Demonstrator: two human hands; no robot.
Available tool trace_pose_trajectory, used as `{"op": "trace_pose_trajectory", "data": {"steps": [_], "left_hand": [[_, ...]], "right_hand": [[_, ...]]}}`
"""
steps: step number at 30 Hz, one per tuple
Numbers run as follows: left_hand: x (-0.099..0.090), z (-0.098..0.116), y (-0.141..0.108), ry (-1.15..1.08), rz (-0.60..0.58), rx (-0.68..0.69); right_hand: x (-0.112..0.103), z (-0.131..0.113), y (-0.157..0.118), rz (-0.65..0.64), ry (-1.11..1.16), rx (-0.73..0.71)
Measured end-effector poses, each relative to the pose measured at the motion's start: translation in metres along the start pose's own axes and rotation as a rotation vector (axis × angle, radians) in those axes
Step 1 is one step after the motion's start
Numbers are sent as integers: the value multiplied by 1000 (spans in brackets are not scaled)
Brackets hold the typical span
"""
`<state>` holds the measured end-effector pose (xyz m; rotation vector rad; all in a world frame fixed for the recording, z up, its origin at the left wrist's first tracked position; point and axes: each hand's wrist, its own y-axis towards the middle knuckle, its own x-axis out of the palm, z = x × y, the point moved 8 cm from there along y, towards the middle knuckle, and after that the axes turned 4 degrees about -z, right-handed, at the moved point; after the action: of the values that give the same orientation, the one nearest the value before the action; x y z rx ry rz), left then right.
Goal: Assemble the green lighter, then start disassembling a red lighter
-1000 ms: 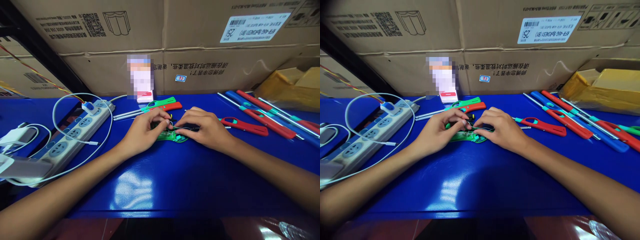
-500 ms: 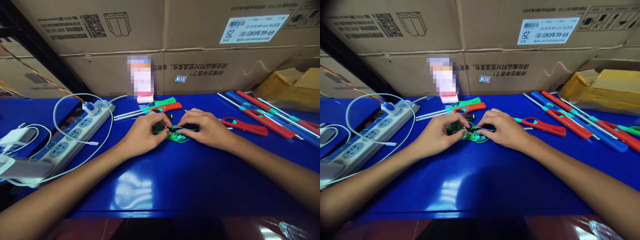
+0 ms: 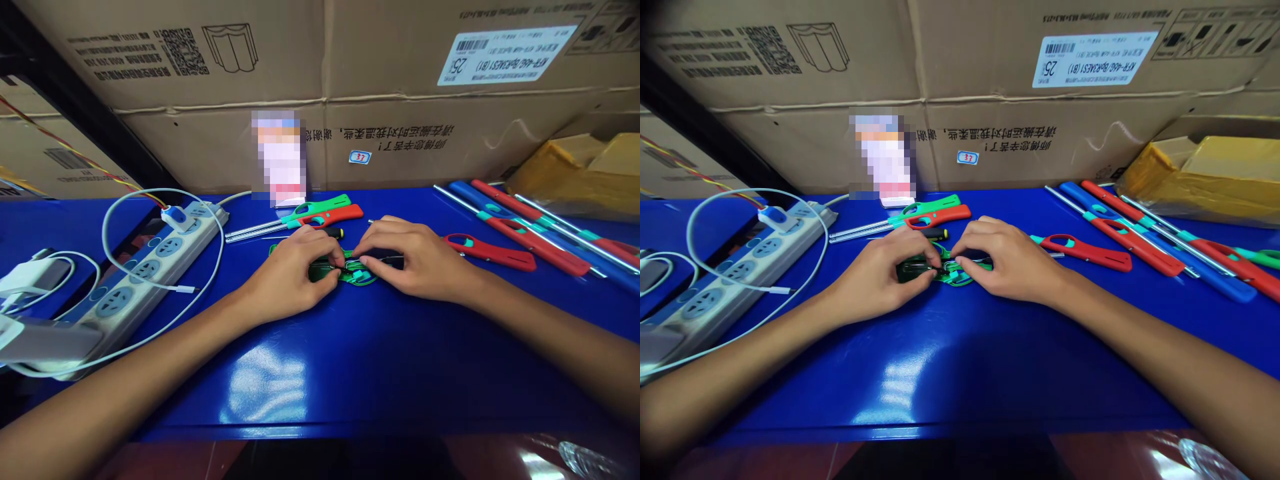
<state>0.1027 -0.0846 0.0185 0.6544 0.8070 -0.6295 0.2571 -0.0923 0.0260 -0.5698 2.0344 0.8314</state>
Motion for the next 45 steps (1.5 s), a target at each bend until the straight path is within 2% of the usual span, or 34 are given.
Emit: {"op": "trace_pose_trajectory", "data": {"steps": [8, 14, 20, 25, 29, 32, 40, 45], "left_hand": [[-3, -4, 0, -58, 32, -43], [-4, -18, 3, -282, 68, -157], [-8, -24, 5, -315, 133, -162], [-4, -24, 3, -336, 148, -176], [-1, -24, 2, -341, 158, -177], [-2, -24, 2, -343, 173, -166], [-3, -22, 1, -318, 181, -149], [-4, -25, 2, -316, 188, -154]], "right_hand": [[-7, -12, -1, 39, -1, -60], [5, -17, -3, 45, -71, -87], [7, -13, -4, 120, -173, -25], [14, -16, -2, 12, -175, -61], [14, -20, -1, -19, -208, -53], [17, -24, 1, -49, -257, -17], [24, -23, 8, -120, -317, 201], [20, -21, 7, -92, -307, 257]]}}
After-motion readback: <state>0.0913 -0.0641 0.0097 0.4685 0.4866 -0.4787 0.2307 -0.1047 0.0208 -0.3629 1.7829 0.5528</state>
